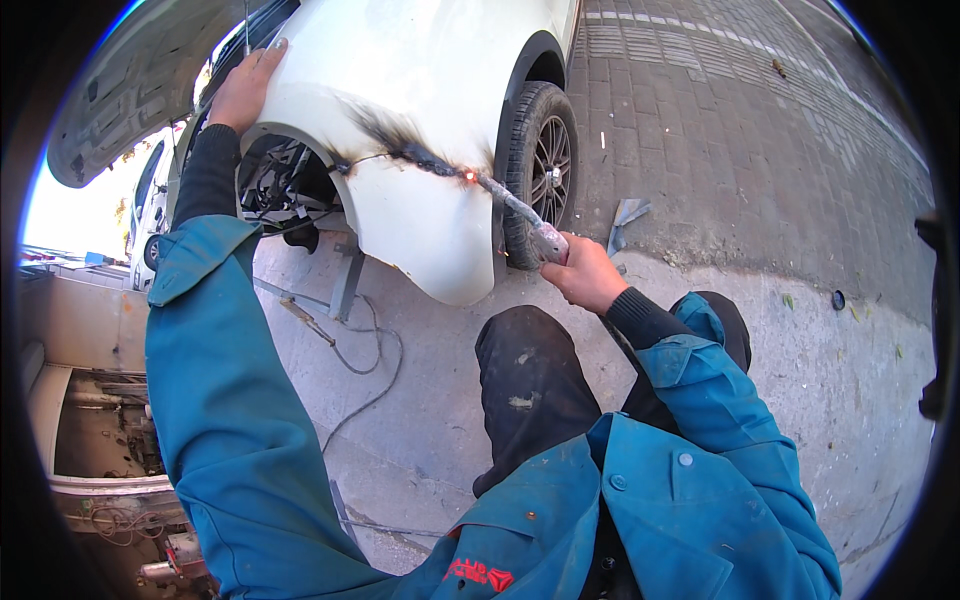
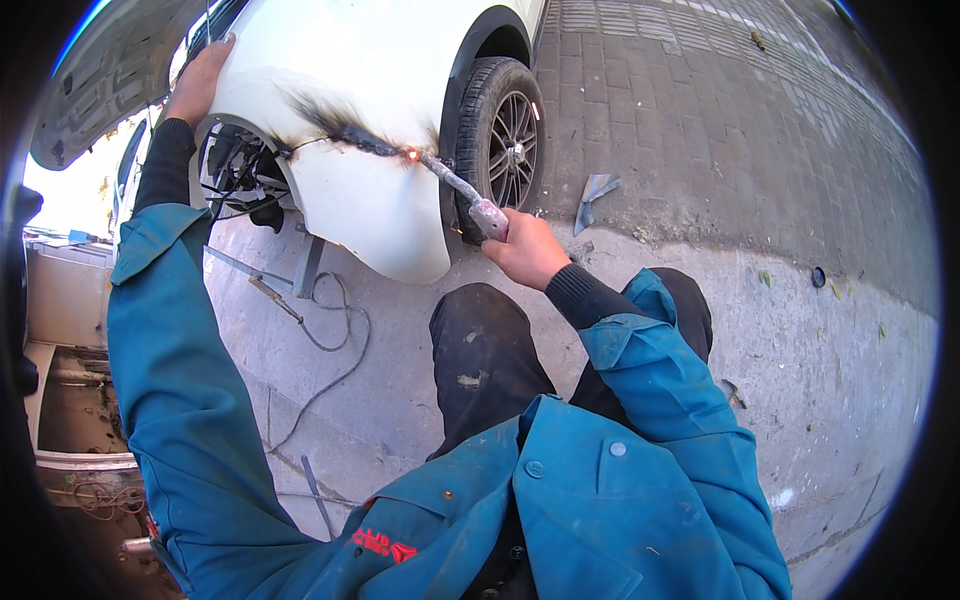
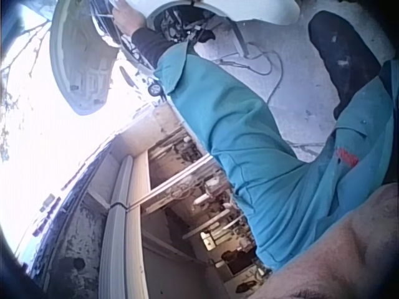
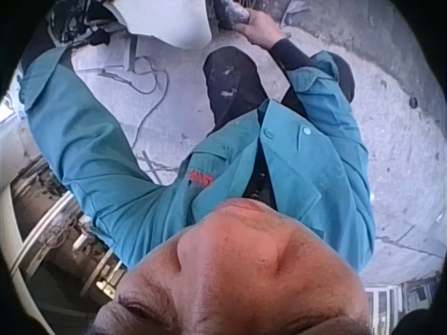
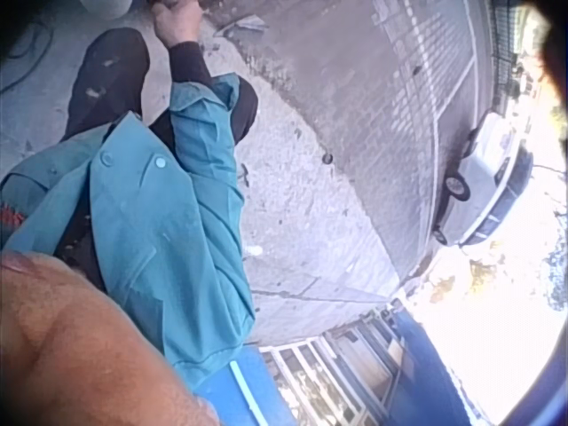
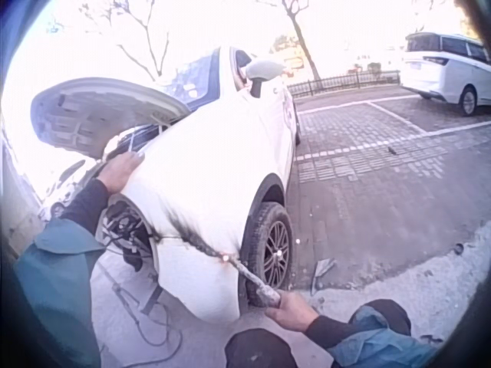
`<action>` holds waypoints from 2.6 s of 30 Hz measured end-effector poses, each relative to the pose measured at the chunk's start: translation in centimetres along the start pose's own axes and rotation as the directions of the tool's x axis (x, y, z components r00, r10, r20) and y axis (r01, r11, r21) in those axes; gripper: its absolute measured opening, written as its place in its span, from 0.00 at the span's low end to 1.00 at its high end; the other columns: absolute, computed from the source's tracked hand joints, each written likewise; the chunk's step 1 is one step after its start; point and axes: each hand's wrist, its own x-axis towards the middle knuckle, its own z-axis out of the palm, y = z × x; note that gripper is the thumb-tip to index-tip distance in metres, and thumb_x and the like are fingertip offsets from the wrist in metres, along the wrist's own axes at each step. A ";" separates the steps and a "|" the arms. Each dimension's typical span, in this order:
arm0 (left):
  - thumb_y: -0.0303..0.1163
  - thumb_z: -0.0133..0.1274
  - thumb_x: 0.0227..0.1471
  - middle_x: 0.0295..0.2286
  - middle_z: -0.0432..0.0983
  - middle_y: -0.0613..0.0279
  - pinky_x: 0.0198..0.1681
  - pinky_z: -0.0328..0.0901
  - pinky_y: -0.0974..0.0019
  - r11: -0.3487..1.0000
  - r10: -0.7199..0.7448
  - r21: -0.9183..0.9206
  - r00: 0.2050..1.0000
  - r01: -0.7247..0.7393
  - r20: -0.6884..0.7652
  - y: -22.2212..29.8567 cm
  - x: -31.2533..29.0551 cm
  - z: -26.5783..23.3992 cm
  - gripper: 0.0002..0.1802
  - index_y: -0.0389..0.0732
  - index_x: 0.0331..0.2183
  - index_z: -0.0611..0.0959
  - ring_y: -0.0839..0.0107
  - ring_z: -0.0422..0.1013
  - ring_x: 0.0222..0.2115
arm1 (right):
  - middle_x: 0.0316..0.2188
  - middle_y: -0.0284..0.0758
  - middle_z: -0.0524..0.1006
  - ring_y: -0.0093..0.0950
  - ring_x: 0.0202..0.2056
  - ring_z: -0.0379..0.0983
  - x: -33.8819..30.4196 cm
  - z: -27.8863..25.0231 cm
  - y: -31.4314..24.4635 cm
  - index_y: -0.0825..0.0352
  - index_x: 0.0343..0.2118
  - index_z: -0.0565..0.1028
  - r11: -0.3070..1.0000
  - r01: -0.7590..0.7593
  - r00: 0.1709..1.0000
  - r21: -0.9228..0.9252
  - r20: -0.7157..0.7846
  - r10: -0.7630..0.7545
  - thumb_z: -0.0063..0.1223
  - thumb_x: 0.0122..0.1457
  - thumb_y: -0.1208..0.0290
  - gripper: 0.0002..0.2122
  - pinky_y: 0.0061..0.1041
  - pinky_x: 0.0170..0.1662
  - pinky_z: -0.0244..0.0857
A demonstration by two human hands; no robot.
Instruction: The person welds a damaged area on the front fender of a white car using a handheld welding torch. They hold the fender with one hand and guide the torch along the seam with the other, producing sparks. The person briefly pauses to pick up a hammer and then resumes welding.
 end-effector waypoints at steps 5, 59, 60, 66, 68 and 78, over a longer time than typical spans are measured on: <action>0.70 0.39 0.67 0.53 0.81 0.40 0.64 0.62 0.52 1.000 -0.005 -0.008 1.000 0.005 0.016 -0.1 0.1 -0.1 0.44 0.41 0.61 0.81 0.44 0.76 0.55 | 0.33 0.49 0.83 0.46 0.38 0.83 -0.1 0.1 0.2 0.73 0.40 0.78 0.999 0.030 1.000 0.022 0.000 -0.030 0.65 0.58 0.67 0.14 0.41 0.45 0.74; 0.73 0.40 0.66 0.54 0.80 0.39 0.64 0.62 0.53 0.999 -0.013 -0.035 1.000 0.013 0.012 -0.4 0.2 0.2 0.46 0.42 0.62 0.80 0.45 0.75 0.56 | 0.30 0.50 0.82 0.47 0.35 0.82 0.0 0.2 0.3 0.74 0.38 0.78 1.000 -0.002 1.000 0.007 -0.018 0.002 0.62 0.56 0.66 0.15 0.41 0.43 0.75; 0.73 0.40 0.66 0.54 0.80 0.39 0.64 0.62 0.53 1.000 -0.014 -0.027 1.000 0.014 0.008 -0.4 0.3 0.2 0.46 0.42 0.62 0.80 0.45 0.75 0.57 | 0.30 0.50 0.82 0.47 0.35 0.82 0.0 0.2 0.2 0.74 0.39 0.78 1.000 0.010 1.000 0.002 -0.023 -0.010 0.63 0.56 0.66 0.15 0.41 0.43 0.75; 0.73 0.39 0.66 0.54 0.80 0.39 0.64 0.62 0.53 1.000 -0.006 -0.029 1.000 0.006 0.020 -0.4 0.2 0.1 0.46 0.42 0.61 0.80 0.44 0.75 0.56 | 0.31 0.51 0.82 0.48 0.36 0.83 0.1 0.1 0.3 0.74 0.39 0.78 1.000 0.002 1.000 -0.030 -0.009 -0.002 0.63 0.55 0.66 0.15 0.42 0.44 0.75; 0.73 0.39 0.66 0.53 0.80 0.39 0.64 0.62 0.53 1.000 0.002 -0.028 1.000 -0.001 0.028 -0.3 0.2 0.0 0.46 0.42 0.61 0.81 0.44 0.75 0.55 | 0.31 0.51 0.82 0.48 0.36 0.83 0.2 0.1 0.4 0.74 0.39 0.78 0.999 -0.021 1.000 -0.037 -0.001 0.021 0.63 0.55 0.65 0.16 0.42 0.44 0.75; 0.72 0.39 0.67 0.53 0.81 0.39 0.64 0.62 0.53 1.000 -0.001 -0.014 1.000 0.001 0.015 -0.1 0.1 0.0 0.46 0.41 0.61 0.80 0.45 0.76 0.55 | 0.29 0.50 0.82 0.47 0.35 0.82 0.3 0.2 0.7 0.74 0.39 0.77 1.000 0.024 1.000 0.009 -0.019 -0.024 0.63 0.55 0.66 0.15 0.41 0.43 0.75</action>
